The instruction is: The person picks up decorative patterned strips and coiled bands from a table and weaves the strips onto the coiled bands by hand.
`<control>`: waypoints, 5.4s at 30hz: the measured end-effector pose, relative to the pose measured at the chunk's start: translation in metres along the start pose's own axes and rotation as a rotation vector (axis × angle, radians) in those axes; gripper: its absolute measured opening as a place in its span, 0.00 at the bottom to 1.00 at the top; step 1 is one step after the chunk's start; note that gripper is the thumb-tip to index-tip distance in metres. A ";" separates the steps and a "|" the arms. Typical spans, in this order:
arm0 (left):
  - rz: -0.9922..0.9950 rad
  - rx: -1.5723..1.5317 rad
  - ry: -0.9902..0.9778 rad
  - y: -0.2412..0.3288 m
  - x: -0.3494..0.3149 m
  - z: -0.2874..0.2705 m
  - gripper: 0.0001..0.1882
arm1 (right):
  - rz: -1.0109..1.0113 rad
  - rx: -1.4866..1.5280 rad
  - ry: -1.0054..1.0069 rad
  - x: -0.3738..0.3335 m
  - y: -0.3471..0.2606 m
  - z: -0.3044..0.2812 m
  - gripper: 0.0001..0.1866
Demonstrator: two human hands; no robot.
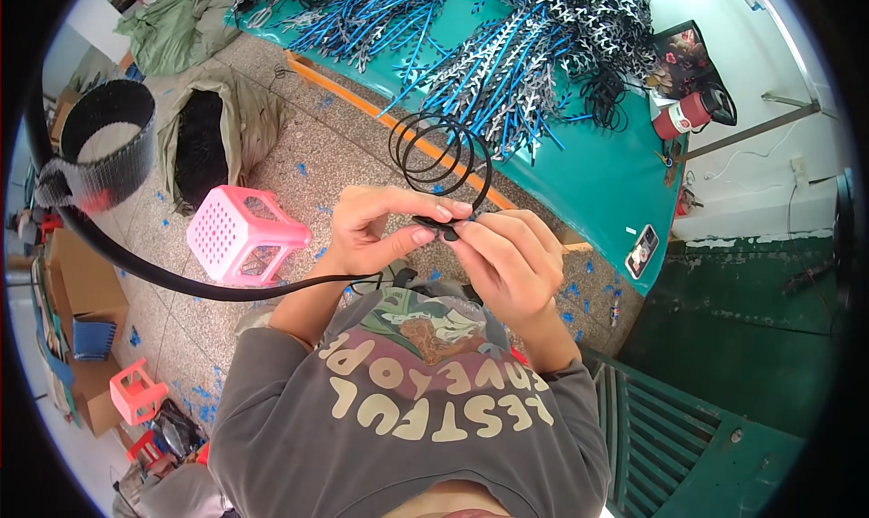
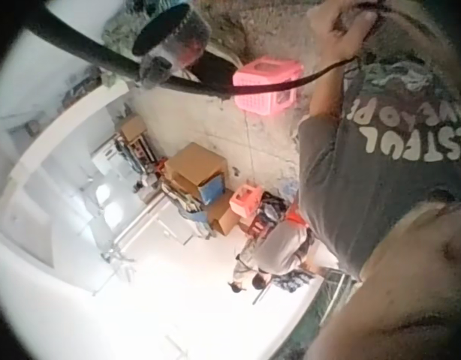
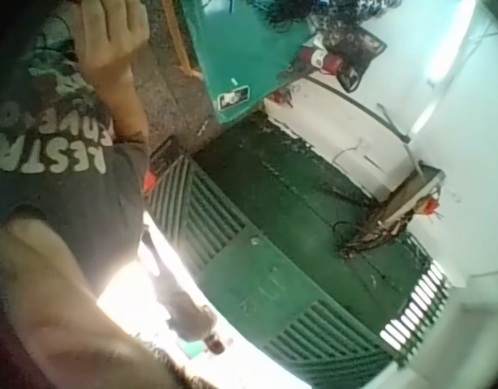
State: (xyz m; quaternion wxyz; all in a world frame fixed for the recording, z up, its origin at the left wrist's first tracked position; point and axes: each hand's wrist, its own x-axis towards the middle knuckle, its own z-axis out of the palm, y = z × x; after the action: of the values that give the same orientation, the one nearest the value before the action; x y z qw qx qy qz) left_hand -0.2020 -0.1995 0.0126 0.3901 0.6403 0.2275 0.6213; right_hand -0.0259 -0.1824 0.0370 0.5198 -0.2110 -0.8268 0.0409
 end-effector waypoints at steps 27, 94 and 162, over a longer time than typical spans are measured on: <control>-0.475 0.300 0.272 0.030 0.056 -0.044 0.08 | 0.878 0.849 -0.220 -0.032 0.008 0.058 0.19; -0.442 -0.630 0.317 0.034 0.043 -0.052 0.11 | 0.375 0.297 -0.094 0.054 0.030 -0.016 0.05; -0.264 0.294 -0.431 -0.012 0.045 -0.086 0.08 | 0.781 0.828 -0.231 -0.009 0.054 0.001 0.04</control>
State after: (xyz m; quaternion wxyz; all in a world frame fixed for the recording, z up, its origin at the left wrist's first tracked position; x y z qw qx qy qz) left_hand -0.2775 -0.1383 0.0243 0.4100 0.7720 0.3084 0.3752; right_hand -0.0070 -0.1367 0.0132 0.4119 -0.2736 -0.6542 0.5722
